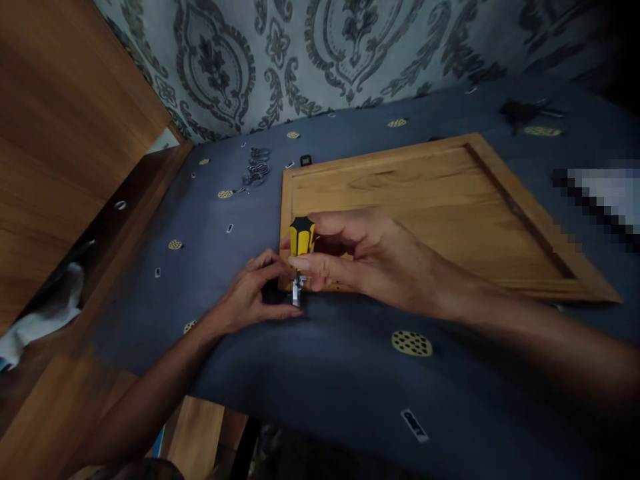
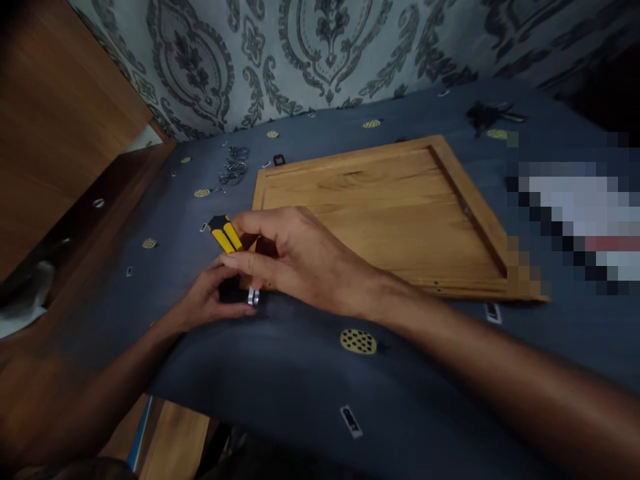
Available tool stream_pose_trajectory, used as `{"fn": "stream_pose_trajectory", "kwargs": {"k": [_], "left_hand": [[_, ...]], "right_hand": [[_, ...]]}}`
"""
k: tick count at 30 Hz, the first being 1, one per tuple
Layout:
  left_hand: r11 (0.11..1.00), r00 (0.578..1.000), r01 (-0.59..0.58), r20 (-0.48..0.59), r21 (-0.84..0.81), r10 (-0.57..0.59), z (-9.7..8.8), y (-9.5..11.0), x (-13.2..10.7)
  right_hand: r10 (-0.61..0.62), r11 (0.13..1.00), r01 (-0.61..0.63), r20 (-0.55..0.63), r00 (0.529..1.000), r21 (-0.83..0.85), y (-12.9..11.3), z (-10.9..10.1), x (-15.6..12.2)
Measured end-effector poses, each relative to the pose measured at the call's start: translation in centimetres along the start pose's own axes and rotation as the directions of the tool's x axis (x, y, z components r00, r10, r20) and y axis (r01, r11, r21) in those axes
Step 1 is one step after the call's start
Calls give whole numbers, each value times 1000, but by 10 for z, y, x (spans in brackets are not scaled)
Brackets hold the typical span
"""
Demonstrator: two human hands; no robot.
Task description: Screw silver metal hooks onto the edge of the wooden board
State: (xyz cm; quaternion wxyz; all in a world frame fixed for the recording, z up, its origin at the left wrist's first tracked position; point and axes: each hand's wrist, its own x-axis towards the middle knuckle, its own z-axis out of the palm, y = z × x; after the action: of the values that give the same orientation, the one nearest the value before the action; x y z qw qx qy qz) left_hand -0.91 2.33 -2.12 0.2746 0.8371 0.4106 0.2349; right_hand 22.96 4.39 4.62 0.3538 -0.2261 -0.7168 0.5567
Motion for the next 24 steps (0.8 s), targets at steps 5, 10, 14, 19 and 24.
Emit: {"fn": "stream_pose_trajectory", "kwargs": {"k": [5,10,14,19,24], "left_hand": [[1000,1000,-1,-5,10,1,2,-3,-1],[1000,1000,1,1,-7,-1,1,-1,-1],[1000,1000,4,3,-14,-4,0,1,0],[999,1000,22,-4,-44,-22,1,1,0],[998,1000,-5,-14,-58,4,1,1,0]], "right_hand": [[-141,967,114,-104,985,-227,1,5,0],[-198,926,120,-190,962,-358,7,8,-3],[-230,902,112,-243,943,-417,10,11,-5],[-221,929,86,-355,908,-359,6,9,-6],[-219,926,84,-344,913,-367,13,6,-3]]}}
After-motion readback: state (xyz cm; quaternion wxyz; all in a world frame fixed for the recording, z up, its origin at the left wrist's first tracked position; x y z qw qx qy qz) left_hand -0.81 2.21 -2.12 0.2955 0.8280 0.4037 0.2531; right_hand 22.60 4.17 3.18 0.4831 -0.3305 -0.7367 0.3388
